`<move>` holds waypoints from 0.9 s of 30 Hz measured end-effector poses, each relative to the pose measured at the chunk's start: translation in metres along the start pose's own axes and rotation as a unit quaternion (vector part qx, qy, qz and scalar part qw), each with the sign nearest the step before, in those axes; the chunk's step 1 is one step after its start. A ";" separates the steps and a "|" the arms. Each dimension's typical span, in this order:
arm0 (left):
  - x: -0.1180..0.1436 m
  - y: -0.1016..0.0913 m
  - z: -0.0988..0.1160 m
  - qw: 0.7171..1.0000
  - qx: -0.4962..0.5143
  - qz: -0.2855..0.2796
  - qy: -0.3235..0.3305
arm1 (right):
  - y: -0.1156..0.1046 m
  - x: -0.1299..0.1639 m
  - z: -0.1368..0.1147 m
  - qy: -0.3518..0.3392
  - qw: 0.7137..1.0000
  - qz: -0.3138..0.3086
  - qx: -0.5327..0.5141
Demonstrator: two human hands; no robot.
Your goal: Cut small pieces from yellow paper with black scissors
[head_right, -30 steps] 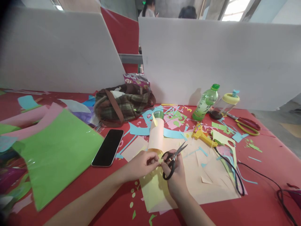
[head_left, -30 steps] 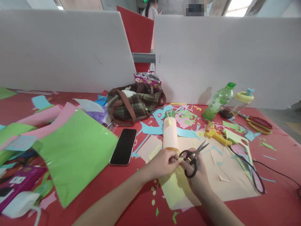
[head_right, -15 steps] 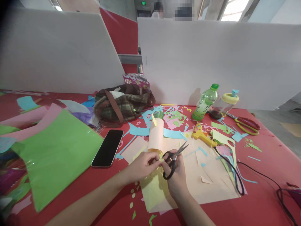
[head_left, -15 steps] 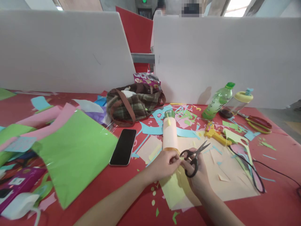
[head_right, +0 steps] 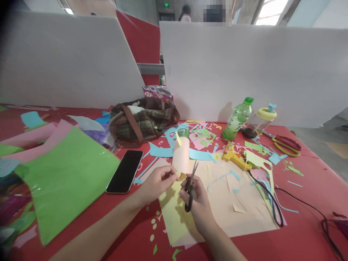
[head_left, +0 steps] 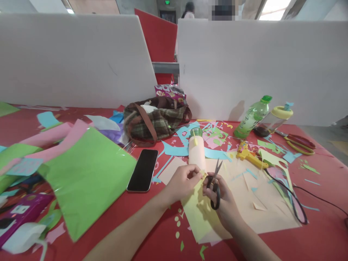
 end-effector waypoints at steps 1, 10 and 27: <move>0.000 -0.005 0.002 1.000 0.010 0.016 0.003 | 0.003 0.001 0.000 0.002 1.000 -0.023 -0.004; 0.003 -0.017 0.010 0.998 0.026 0.057 0.022 | 0.019 0.010 -0.001 0.028 0.987 -0.156 -0.029; 0.008 -0.006 0.015 1.000 -0.017 0.022 0.011 | 0.015 0.010 -0.002 -0.005 0.986 -0.168 0.012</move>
Point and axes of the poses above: each hand's wrist, its own x-axis away from the middle knuckle, its own y-axis out of the palm, z = x × y, the point moved 5 cm from there along -x, towards the middle knuckle, and after that the axes turned 3 degrees about x, right-handed, at the moved point
